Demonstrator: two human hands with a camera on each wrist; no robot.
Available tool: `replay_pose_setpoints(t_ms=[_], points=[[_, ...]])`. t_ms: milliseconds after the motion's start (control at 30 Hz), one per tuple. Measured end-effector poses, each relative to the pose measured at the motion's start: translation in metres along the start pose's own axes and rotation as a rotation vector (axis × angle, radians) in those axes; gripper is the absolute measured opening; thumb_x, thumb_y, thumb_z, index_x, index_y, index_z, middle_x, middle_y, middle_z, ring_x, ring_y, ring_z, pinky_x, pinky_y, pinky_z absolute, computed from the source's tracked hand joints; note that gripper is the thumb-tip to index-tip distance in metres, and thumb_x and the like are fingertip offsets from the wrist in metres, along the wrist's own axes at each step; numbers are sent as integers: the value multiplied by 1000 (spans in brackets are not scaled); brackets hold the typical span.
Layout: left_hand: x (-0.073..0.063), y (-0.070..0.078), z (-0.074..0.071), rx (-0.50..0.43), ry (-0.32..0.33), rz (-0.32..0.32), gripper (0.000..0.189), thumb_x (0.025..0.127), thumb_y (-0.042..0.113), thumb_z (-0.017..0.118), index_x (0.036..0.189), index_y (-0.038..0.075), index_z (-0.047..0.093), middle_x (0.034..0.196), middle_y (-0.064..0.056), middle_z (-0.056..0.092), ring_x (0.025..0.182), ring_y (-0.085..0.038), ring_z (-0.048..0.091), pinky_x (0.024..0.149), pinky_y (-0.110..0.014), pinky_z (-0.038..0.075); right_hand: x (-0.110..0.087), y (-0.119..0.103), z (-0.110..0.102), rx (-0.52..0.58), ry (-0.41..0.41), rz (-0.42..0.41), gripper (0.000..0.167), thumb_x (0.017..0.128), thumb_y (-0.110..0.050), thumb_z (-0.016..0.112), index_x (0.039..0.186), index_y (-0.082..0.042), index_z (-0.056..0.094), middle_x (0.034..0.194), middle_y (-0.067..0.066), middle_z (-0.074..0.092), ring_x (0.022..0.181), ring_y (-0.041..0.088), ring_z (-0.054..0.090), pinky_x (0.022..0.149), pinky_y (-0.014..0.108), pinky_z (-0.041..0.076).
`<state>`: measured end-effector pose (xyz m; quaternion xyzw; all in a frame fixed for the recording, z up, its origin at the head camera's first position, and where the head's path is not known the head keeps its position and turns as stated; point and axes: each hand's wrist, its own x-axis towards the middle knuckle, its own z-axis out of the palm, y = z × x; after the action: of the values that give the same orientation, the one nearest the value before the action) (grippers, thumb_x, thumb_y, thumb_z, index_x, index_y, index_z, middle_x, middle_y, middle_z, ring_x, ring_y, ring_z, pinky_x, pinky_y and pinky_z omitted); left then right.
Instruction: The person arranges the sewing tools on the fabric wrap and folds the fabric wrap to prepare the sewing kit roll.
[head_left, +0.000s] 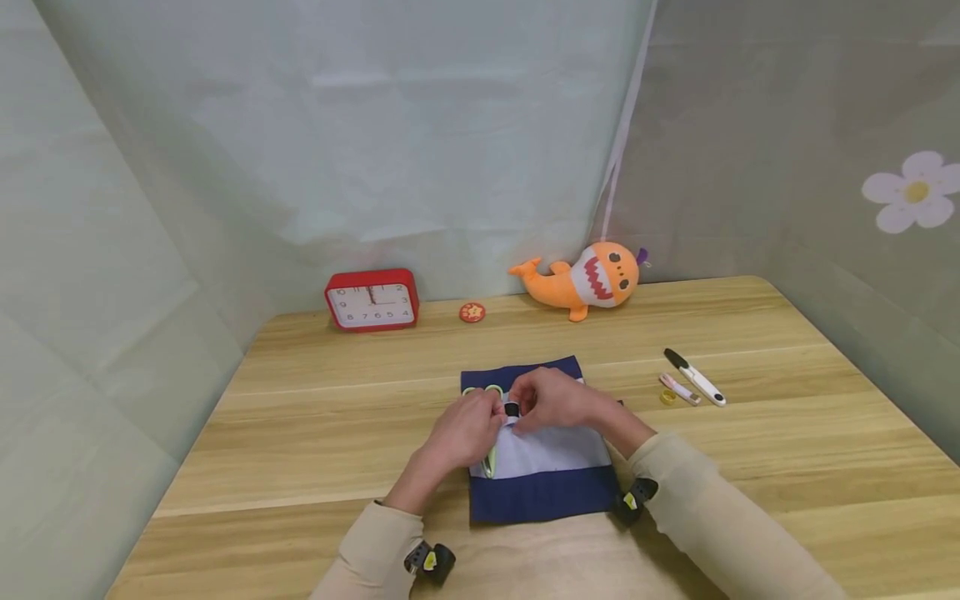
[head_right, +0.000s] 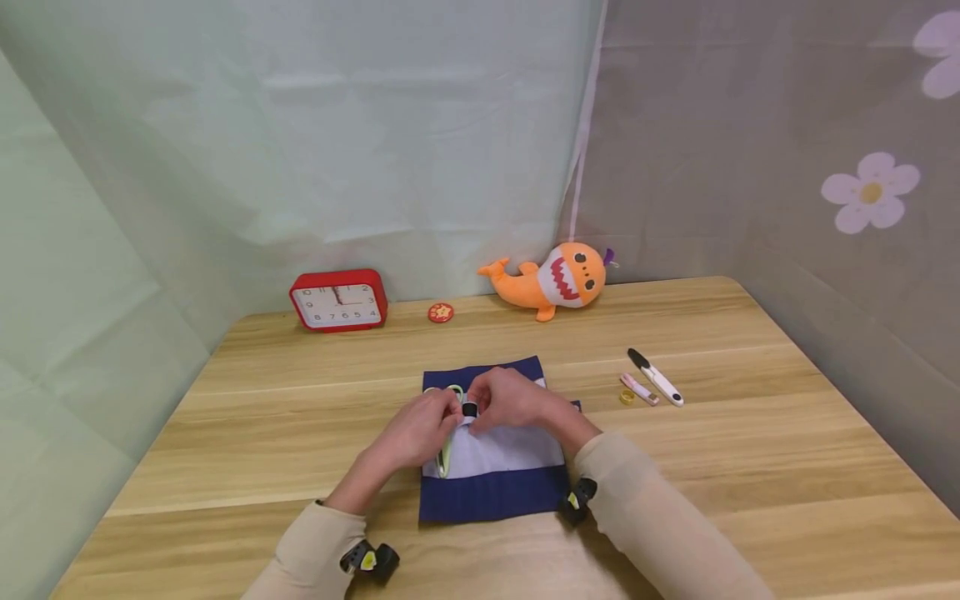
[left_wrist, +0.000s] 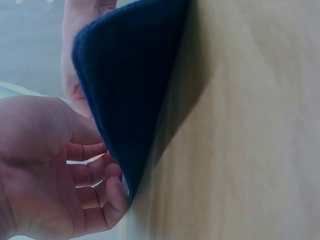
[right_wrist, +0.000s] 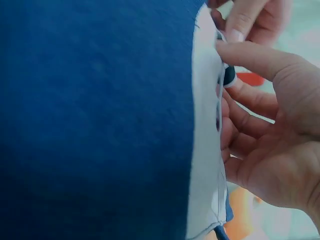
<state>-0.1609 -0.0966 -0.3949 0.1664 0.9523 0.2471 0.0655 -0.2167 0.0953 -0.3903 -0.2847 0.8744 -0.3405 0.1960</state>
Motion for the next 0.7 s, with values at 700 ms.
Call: replay_pose_setpoints(t_ms=[700], points=[[1, -5, -4, -27, -86, -22, 22, 92, 14, 81, 107, 5, 68, 90, -5, 55, 85, -19, 51, 71, -31, 42, -4, 7, 4, -36, 10, -80, 20, 85, -18, 86, 101, -14, 75, 82, -6, 65, 75, 9, 57, 68, 24, 45]])
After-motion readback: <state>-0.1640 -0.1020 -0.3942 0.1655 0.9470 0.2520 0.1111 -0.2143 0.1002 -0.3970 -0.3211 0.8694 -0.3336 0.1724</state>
